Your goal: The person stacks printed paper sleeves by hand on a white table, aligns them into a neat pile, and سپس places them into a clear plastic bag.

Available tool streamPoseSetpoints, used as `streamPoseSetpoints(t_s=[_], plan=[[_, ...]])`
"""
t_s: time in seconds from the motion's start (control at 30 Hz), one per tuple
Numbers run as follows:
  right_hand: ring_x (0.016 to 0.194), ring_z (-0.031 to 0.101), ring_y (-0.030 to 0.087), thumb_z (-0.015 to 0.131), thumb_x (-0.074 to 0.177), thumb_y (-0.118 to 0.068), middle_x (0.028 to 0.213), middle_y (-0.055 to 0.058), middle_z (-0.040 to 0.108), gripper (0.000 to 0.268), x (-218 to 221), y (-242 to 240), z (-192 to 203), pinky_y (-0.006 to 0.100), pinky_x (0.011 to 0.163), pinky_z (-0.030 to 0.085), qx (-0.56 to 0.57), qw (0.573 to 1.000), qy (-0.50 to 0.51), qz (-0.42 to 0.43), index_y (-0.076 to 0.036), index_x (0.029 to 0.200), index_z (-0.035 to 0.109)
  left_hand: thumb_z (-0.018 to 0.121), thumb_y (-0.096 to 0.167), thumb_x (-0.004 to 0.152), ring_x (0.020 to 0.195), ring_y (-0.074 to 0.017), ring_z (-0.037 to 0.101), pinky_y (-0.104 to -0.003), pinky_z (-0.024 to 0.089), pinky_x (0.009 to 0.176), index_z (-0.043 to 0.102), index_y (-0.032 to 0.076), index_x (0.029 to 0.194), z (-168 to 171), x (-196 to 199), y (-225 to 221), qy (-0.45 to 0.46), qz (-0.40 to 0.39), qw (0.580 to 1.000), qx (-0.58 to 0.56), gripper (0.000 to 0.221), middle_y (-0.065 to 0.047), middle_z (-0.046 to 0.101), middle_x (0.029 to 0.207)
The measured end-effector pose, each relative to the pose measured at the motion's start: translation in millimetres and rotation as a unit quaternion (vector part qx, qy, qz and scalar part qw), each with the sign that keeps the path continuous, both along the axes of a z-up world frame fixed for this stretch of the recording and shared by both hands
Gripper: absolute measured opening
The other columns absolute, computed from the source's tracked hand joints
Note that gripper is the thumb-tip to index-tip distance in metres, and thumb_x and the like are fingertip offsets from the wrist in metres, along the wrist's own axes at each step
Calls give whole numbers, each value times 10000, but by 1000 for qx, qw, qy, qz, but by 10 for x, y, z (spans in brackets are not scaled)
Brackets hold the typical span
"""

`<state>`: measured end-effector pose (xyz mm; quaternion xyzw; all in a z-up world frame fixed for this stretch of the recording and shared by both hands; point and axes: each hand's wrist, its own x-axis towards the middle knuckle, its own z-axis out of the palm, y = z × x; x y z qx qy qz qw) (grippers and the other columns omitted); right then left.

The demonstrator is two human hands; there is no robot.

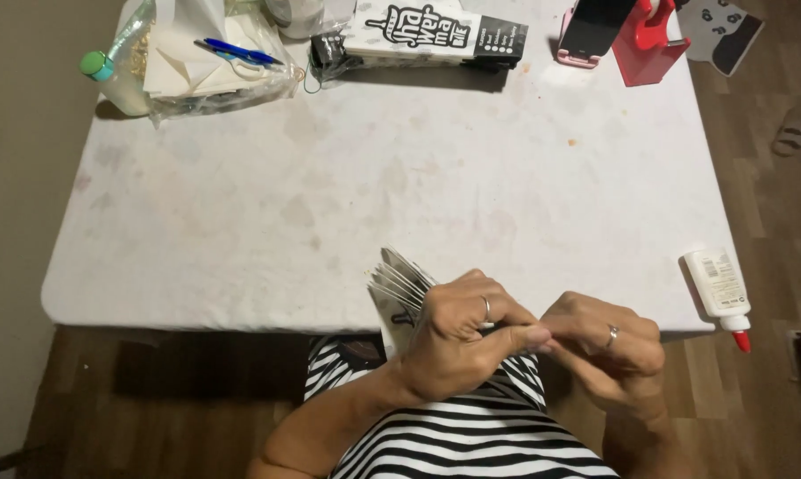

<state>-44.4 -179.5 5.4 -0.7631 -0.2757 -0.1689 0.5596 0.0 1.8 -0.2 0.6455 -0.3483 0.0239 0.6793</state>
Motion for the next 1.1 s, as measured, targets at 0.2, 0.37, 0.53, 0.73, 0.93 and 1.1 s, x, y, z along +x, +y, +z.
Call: streamPoseSetpoints(t_s=[0.2, 0.37, 0.53, 0.73, 0.93, 1.1], plan=[[648, 719, 211, 615, 915, 4, 754, 105, 699, 190, 125, -237, 14, 322, 665, 632, 20, 985, 21, 170, 84, 1076, 674, 774, 96, 913, 738, -125, 700, -203, 606, 688, 747, 36, 922, -146, 36, -6, 181, -161, 966, -89, 66, -110, 750, 867], [841, 801, 276, 633, 921, -173, 977, 159, 767, 366, 83, -502, -34, 385, 801, 670, -13, 985, 49, 166, 77, 1189, 636, 730, 73, 945, 595, -144, 636, -230, 535, 564, 742, 14, 908, -39, 92, -66, 83, -103, 988, -74, 71, -115, 725, 776], [617, 728, 162, 783, 732, -72, 775, 129, 760, 261, -60, -249, 120, 199, 562, 574, -112, 990, 56, -67, 65, 937, 697, 762, 53, 932, 625, -183, 661, -341, 514, 709, 750, 24, 902, -34, 49, -125, -70, 25, 997, -18, 43, -88, 742, 787], [666, 675, 250, 774, 712, 99, 828, 259, 693, 285, -149, -465, 131, 260, 651, 547, -102, 980, 31, -168, 166, 958, 646, 529, 523, 919, 738, -285, 701, -425, 633, 768, 373, -21, 1447, -438, 236, 119, -116, -35, 961, 250, 774, -132, 694, 895], [1003, 726, 354, 823, 900, 75, 1217, 283, 711, 226, 250, -919, -322, 412, 920, 623, -343, 910, -138, -186, 131, 1105, 748, 809, 330, 724, 784, -92, 734, -279, 528, 733, 683, 325, 1139, -752, 816, 898, 129, -27, 897, 421, 434, 114, 791, 867], [623, 581, 125, 810, 899, -23, 787, 43, 596, 199, 1268, -936, -868, 200, 525, 456, 162, 933, 231, -224, -34, 980, 629, 857, 49, 803, 763, -62, 581, -211, 406, 638, 641, 75, 674, -1040, 1755, 1093, 93, 213, 968, 93, 253, -90, 642, 1248]])
